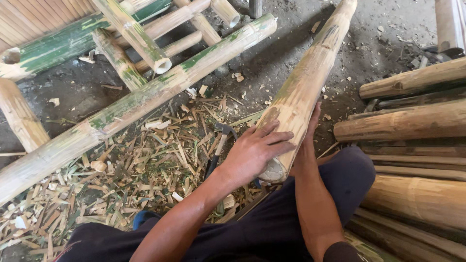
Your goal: The person uses a hammer and chisel to carve a hole into a bamboo pole. They then measure and mark another bamboo pole with a tape measure and pencil.
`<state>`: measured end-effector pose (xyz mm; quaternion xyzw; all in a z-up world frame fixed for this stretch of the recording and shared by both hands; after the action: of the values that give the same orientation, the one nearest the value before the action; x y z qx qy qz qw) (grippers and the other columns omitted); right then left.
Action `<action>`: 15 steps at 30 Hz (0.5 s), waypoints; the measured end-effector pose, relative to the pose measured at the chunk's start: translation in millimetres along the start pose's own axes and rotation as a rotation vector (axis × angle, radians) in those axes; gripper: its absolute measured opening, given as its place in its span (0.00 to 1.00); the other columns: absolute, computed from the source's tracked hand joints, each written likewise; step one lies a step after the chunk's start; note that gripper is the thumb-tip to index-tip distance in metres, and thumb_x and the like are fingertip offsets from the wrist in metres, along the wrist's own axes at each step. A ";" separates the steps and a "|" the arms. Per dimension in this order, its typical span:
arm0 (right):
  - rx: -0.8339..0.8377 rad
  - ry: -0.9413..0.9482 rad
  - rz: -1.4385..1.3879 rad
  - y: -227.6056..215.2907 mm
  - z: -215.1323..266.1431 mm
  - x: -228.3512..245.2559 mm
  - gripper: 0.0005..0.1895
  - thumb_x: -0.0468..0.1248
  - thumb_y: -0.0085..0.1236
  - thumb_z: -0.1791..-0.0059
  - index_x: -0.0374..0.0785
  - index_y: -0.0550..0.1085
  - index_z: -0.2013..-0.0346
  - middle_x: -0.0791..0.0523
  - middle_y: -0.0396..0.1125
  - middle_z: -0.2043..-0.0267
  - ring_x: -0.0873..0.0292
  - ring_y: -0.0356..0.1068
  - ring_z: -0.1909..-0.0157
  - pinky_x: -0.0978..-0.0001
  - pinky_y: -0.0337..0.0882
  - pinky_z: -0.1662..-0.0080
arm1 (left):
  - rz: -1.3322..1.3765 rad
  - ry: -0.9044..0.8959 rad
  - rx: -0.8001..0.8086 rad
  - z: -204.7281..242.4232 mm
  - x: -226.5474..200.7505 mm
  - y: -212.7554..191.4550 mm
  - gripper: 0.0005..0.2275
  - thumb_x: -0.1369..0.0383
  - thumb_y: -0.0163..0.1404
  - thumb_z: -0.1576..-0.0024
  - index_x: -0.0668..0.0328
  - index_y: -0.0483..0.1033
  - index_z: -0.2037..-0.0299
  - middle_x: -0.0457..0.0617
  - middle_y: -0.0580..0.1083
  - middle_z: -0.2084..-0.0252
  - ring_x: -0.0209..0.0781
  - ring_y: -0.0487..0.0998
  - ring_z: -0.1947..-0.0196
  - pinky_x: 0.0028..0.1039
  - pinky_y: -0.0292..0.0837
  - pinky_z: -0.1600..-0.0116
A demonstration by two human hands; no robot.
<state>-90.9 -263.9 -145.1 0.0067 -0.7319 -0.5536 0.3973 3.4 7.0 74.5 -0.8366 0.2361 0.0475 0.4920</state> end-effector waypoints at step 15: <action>0.021 0.025 -0.024 -16.0 2.9 6.6 0.48 0.69 0.35 0.48 0.37 0.57 0.26 0.44 0.62 0.32 0.42 0.67 0.36 0.46 0.68 0.35 | -0.018 0.014 -0.004 -7.2 -17.6 10.3 0.20 0.75 0.53 0.52 0.46 0.80 0.48 0.41 0.74 0.38 0.53 0.69 0.32 0.51 0.69 0.38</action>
<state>-104.0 -270.7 -154.5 0.0265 -0.7323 -0.5505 0.3999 -17.8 2.8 75.4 -0.8400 0.2319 0.0379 0.4891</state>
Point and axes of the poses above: each hand's wrist, its own z-axis away from the middle knuckle, its own y-axis out of the palm, x = y × z, the point moved 4 cm from there along -z, towards the middle knuckle
